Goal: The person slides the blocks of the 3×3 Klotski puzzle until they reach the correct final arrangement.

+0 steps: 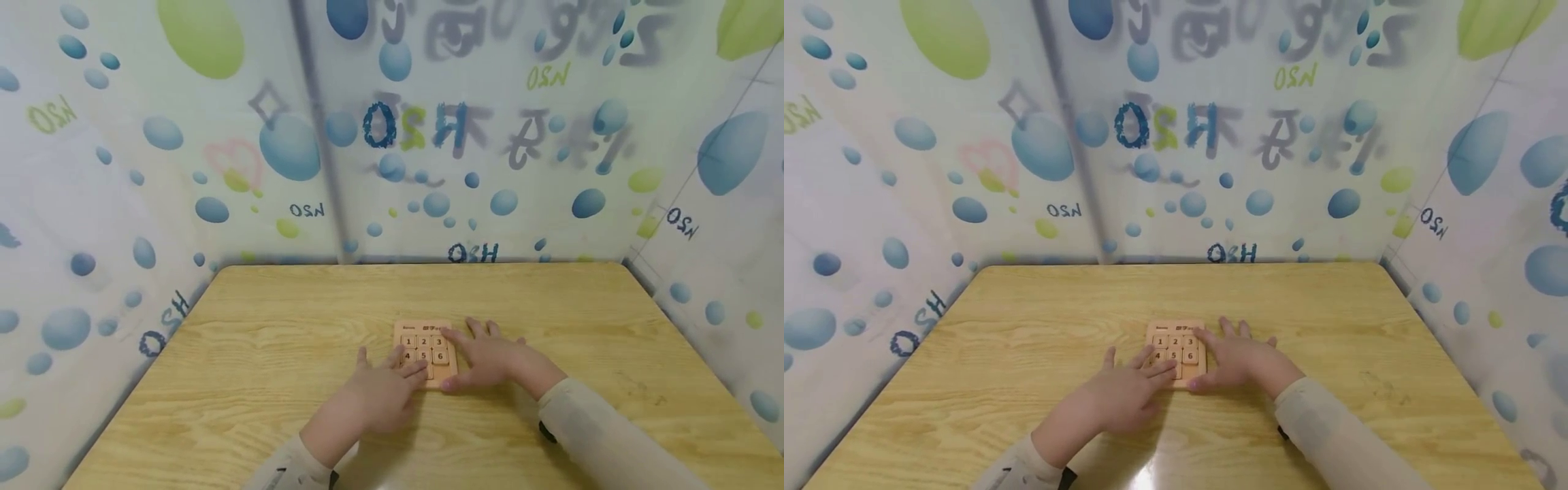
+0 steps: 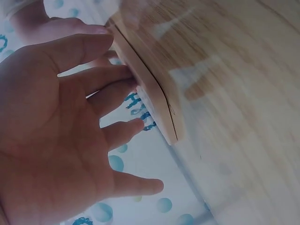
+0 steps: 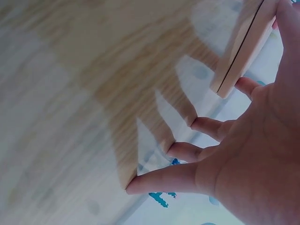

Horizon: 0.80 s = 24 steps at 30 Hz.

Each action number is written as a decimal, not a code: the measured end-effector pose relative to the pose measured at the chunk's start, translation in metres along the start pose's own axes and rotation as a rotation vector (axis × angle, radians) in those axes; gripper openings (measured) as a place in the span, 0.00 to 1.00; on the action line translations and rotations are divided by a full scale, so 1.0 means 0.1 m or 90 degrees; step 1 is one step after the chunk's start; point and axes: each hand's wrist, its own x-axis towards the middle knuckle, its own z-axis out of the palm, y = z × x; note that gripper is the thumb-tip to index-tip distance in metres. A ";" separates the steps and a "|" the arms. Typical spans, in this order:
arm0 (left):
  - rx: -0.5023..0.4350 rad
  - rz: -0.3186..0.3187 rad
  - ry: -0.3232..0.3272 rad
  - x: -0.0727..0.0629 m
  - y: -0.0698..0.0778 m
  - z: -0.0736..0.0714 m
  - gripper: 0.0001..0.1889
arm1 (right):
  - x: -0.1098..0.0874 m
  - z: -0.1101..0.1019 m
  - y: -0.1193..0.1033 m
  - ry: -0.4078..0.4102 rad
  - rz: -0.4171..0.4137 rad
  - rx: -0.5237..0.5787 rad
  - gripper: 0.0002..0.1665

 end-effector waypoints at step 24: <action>-0.058 -0.114 0.017 0.17 -0.40 0.10 0.41 | -0.02 0.03 0.09 -0.017 -0.029 0.010 0.67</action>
